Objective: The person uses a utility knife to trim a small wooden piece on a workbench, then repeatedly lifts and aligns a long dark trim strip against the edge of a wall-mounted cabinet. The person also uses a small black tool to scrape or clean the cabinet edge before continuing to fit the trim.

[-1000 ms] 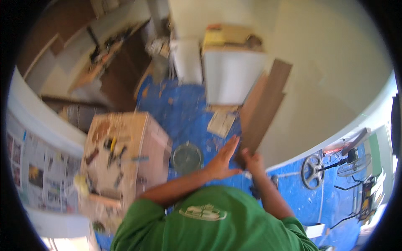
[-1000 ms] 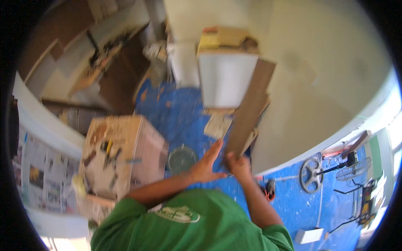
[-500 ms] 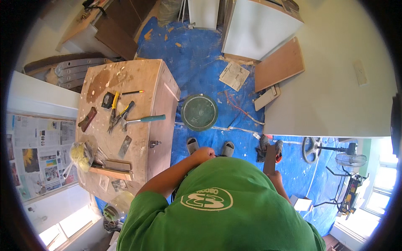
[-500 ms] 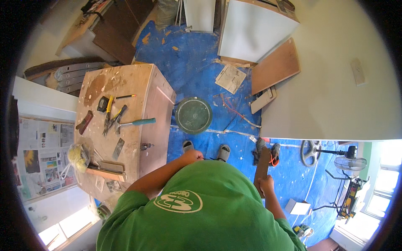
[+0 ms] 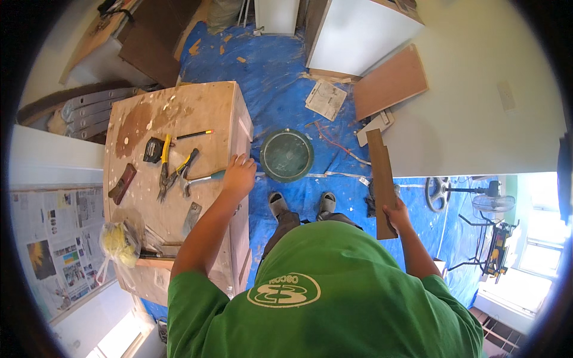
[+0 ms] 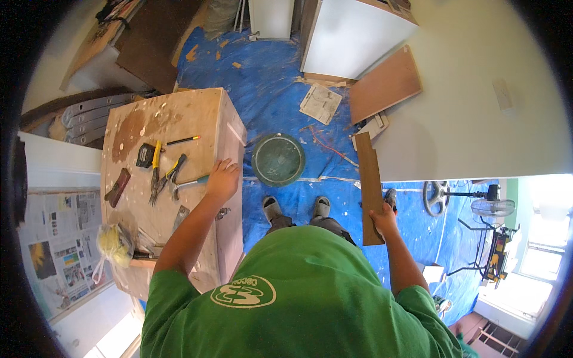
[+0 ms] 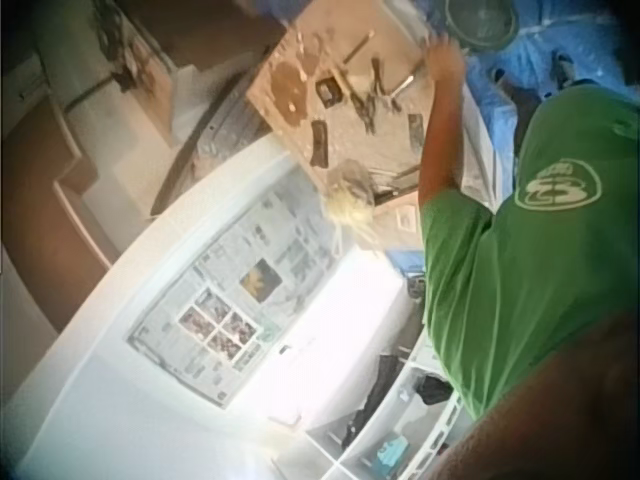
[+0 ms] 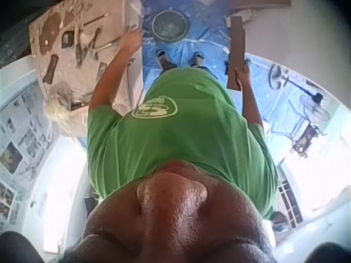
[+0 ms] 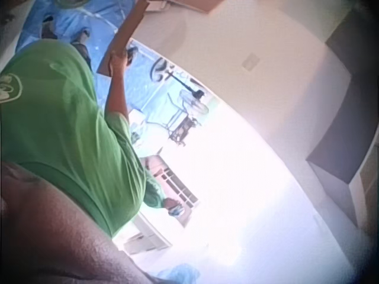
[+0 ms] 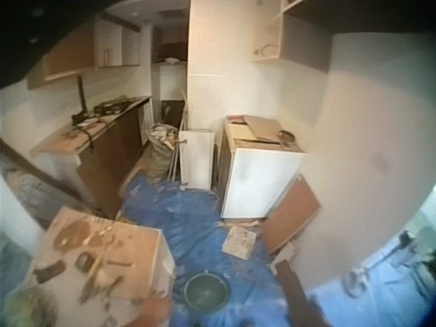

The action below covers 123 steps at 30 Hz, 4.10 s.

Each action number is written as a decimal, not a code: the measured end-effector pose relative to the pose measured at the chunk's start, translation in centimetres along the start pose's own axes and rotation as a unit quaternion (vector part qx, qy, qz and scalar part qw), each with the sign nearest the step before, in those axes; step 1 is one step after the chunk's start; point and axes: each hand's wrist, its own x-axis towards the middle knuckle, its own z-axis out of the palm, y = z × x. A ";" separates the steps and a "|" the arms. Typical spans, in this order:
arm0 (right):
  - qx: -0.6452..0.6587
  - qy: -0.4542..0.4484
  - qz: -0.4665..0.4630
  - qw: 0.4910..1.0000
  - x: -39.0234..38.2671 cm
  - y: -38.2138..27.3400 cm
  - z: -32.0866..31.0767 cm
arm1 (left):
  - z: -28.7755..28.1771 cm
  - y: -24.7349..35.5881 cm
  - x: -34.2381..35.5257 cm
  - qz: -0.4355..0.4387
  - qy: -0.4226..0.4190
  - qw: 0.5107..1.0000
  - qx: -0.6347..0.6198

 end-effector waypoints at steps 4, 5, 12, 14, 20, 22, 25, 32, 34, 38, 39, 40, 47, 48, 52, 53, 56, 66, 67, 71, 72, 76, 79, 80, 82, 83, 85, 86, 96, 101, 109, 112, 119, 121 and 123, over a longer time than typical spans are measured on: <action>0.047 0.006 -0.014 0.999 -1.3 -2.1 1.8 | 0.5 -1.0 -1.5 0.008 0.091 0.996 -0.005; 0.025 0.015 -0.021 0.999 -1.4 -2.6 1.9 | 0.8 -1.3 -2.1 -0.003 0.088 0.996 -0.007; 0.196 -0.032 0.014 0.980 -2.2 -6.9 3.0 | 0.5 -4.8 -4.6 -0.066 0.080 0.995 0.012; 0.219 -0.042 0.011 0.975 -1.5 -6.4 3.6 | 0.1 -5.3 -5.0 -0.068 0.076 0.995 0.011; 0.225 -0.058 0.019 0.972 -1.5 -8.4 4.2 | -0.3 -3.8 -5.0 -0.039 0.142 0.987 -0.061; 0.212 -0.053 0.010 0.976 -0.7 -7.2 4.4 | -0.9 -2.9 -4.4 0.027 0.212 0.969 -0.125; 0.208 -0.058 0.021 0.976 -0.6 -8.2 4.5 | 1.9 0.0 -4.1 0.011 0.078 0.945 -0.316; 0.237 -0.048 0.034 0.970 -2.3 -12.0 5.0 | 18.9 10.1 -8.7 0.060 -0.241 0.789 -0.562; 0.190 -0.042 0.015 0.981 -0.7 -10.6 4.6 | 16.2 11.5 -8.6 -0.025 -0.240 0.793 -0.560; 0.176 0.025 0.018 0.984 -0.2 -12.9 4.6 | 11.1 8.2 -7.0 -0.036 -0.250 0.761 -0.598; 0.108 0.055 0.013 0.993 0.4 -12.8 4.4 | 10.3 7.7 -7.1 -0.030 -0.250 0.749 -0.613; 0.039 0.086 0.008 0.995 1.2 -12.6 3.5 | 9.6 7.6 -7.0 -0.021 -0.250 0.736 -0.628; 0.058 0.194 -0.006 0.979 1.0 -20.8 -0.1 | 1.3 7.6 -3.9 -0.049 -0.062 0.800 -0.595; 0.053 0.208 -0.013 0.977 0.9 -22.0 -0.6 | -0.5 6.3 -2.7 -0.056 -0.022 0.811 -0.582; 0.143 0.238 -0.036 0.960 3.3 -21.6 -3.5 | -2.0 -1.1 3.5 -0.107 0.179 0.819 -0.535; 0.162 0.233 -0.043 0.958 3.5 -22.5 -4.0 | -3.7 -3.2 5.3 -0.132 0.215 0.839 -0.483; 0.230 0.208 -0.064 0.948 4.8 -24.5 -3.9 | -5.8 -9.2 9.9 -0.177 0.313 0.857 -0.369; 0.219 0.127 -0.081 0.964 12.5 -31.9 0.7 | -0.9 -22.5 17.6 -0.215 0.358 0.901 -0.118; 0.231 0.119 -0.081 0.962 14.1 -32.4 1.2 | 0.0 -22.8 17.8 -0.240 0.344 0.898 -0.134; 0.272 0.055 -0.084 0.957 19.6 -38.0 3.3 | 0.9 -22.0 18.0 -0.261 0.355 0.885 -0.151; 0.275 0.060 -0.070 0.957 22.2 -38.4 3.7 | 0.2 -21.7 18.2 -0.267 0.328 0.895 -0.143; 0.256 -0.011 -0.077 0.963 30.6 -42.5 4.6 | -2.0 -20.7 18.8 -0.285 0.224 0.926 -0.108; 0.224 -0.009 -0.069 0.972 37.2 -45.7 4.7 | -2.3 -21.1 19.1 -0.299 0.146 0.939 -0.091; 0.235 -0.009 -0.078 0.969 38.0 -47.2 5.1 | -2.4 -21.1 19.2 -0.302 0.140 0.940 -0.079; 0.245 -0.012 -0.079 0.966 39.1 -49.7 5.2 | -2.4 -20.8 19.5 -0.304 0.125 0.943 -0.055; 0.242 -0.019 -0.073 0.967 39.6 -50.6 5.0 | -2.2 -20.7 19.3 -0.305 0.122 0.943 -0.057; 0.258 -0.031 -0.069 0.963 39.7 -52.2 4.7 | -2.0 -21.0 19.6 -0.301 0.122 0.944 -0.060; 0.270 -0.041 -0.074 0.959 39.6 -53.3 4.4 | -2.2 -20.8 19.6 -0.307 0.101 0.944 -0.058; 0.227 -0.057 -0.071 0.970 33.4 -59.3 -0.2 | -2.9 -20.9 20.4 -0.319 0.024 0.947 0.006; 0.279 -0.071 -0.062 0.956 31.3 -60.5 -0.8 | -2.1 -21.2 19.8 -0.302 0.037 0.952 0.030; 0.184 -0.015 -0.046 0.982 26.9 -59.3 -4.5 | -5.5 -21.4 22.3 -0.354 -0.165 0.920 -0.006; 0.338 -0.013 -0.066 0.939 21.2 -61.7 -7.7 | -15.1 -18.7 27.9 -0.335 -0.167 0.912 -0.170; 0.104 0.093 -0.198 0.970 12.1 -68.8 -19.4 | -40.0 -3.2 42.9 0.062 -0.016 0.897 -0.438; 0.083 0.117 -0.198 0.970 8.7 -70.9 -22.4 | -46.8 0.8 45.1 0.148 -0.009 0.874 -0.462; 0.075 0.172 -0.206 0.960 5.6 -72.5 -25.2 | -53.4 4.3 46.4 0.237 0.005 0.842 -0.484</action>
